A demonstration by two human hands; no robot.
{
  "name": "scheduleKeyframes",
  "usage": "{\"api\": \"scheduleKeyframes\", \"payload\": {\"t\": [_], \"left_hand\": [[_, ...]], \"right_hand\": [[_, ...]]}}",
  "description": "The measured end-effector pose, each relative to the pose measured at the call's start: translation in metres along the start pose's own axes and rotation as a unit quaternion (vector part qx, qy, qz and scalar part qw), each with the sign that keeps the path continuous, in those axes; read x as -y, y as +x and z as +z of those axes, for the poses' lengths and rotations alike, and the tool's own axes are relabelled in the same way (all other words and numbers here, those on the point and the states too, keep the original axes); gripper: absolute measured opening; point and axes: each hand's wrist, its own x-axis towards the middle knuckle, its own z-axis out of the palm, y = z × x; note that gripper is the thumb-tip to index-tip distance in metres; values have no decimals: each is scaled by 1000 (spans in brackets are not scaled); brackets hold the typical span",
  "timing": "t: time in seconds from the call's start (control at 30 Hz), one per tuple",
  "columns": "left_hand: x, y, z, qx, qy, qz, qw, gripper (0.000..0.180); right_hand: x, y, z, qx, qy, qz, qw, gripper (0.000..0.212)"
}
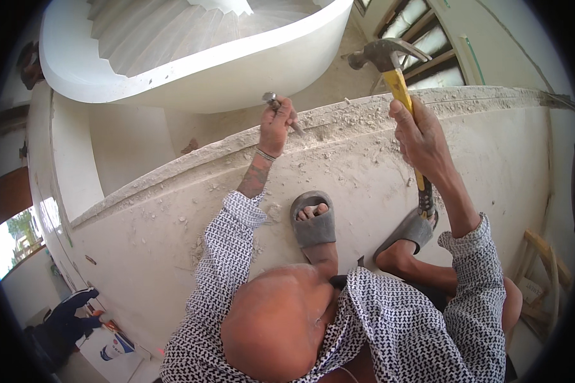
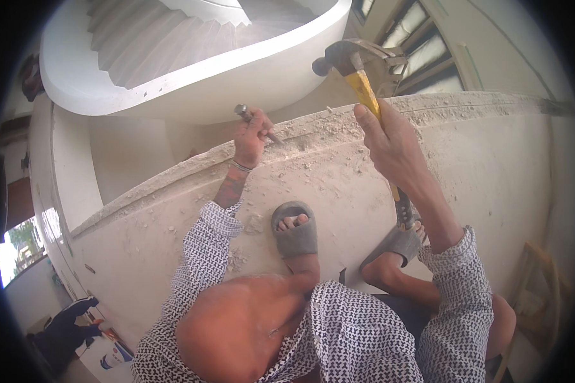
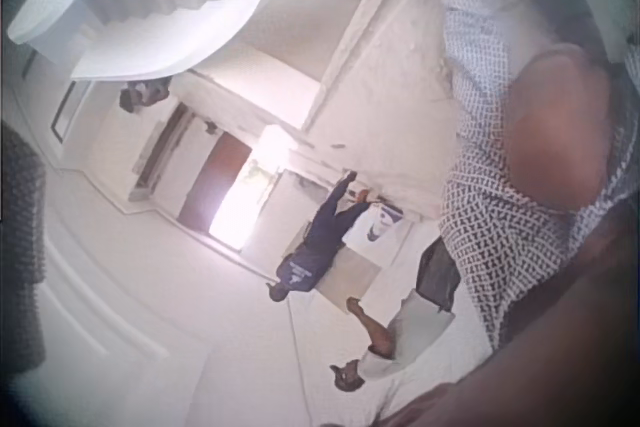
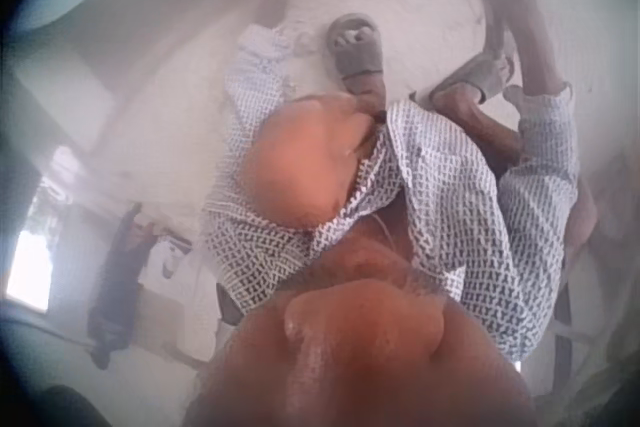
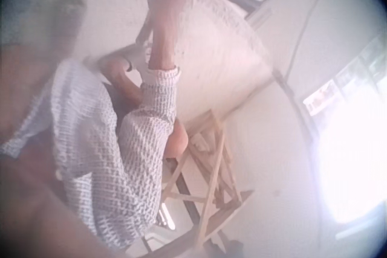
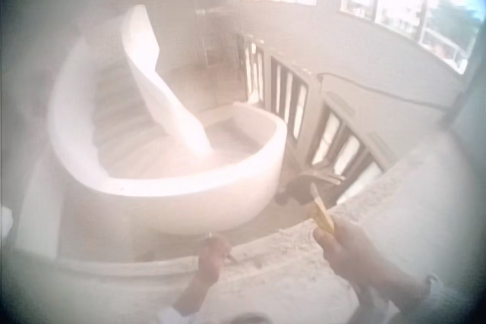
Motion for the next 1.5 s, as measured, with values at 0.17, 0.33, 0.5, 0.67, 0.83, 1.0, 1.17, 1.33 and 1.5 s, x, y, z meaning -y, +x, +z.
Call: {"api": "scheduleKeyframes", "payload": {"t": [0.17, 0.33, 0.5, 0.67, 0.83, 1.0, 1.17, 1.33, 1.5], "left_hand": [[14, 3, 19, 35, 40, -40, 998, 23], [24, 4, 19, 48, 53, -55, 996, 30], [27, 5, 28, 76, 104, -30, 991, 31], [26, -1, 21, 49, 80, -14, 995, 22], [27, 1, 16, 62, 80, -29, 994, 31], [38, 1, 17, 97, 192, -35, 976, 26], [41, -7, 21, 81, 224, -33, 971, 26], [45, -6, 14, 56, 192, -39, 979, 25], [44, 4, 31, 56, 250, -12, 967, 38]], "right_hand": [[11, -3, 14, 56, -19, 25, 998, 45], [10, 5, 19, 52, -62, -53, 995, 46], [55, 10, 10, -4, -4, -159, 987, 43], [115, 6, 13, -82, 103, -243, 961, 44], [113, 15, 8, -79, 88, -225, 967, 44], [97, 18, 19, -54, 89, -227, 968, 39], [8, 13, 45, 102, -144, -104, 979, 31], [66, 24, 32, 13, -31, -159, 987, 30], [12, 13, 49, -38, -51, -285, 956, 15]]}}
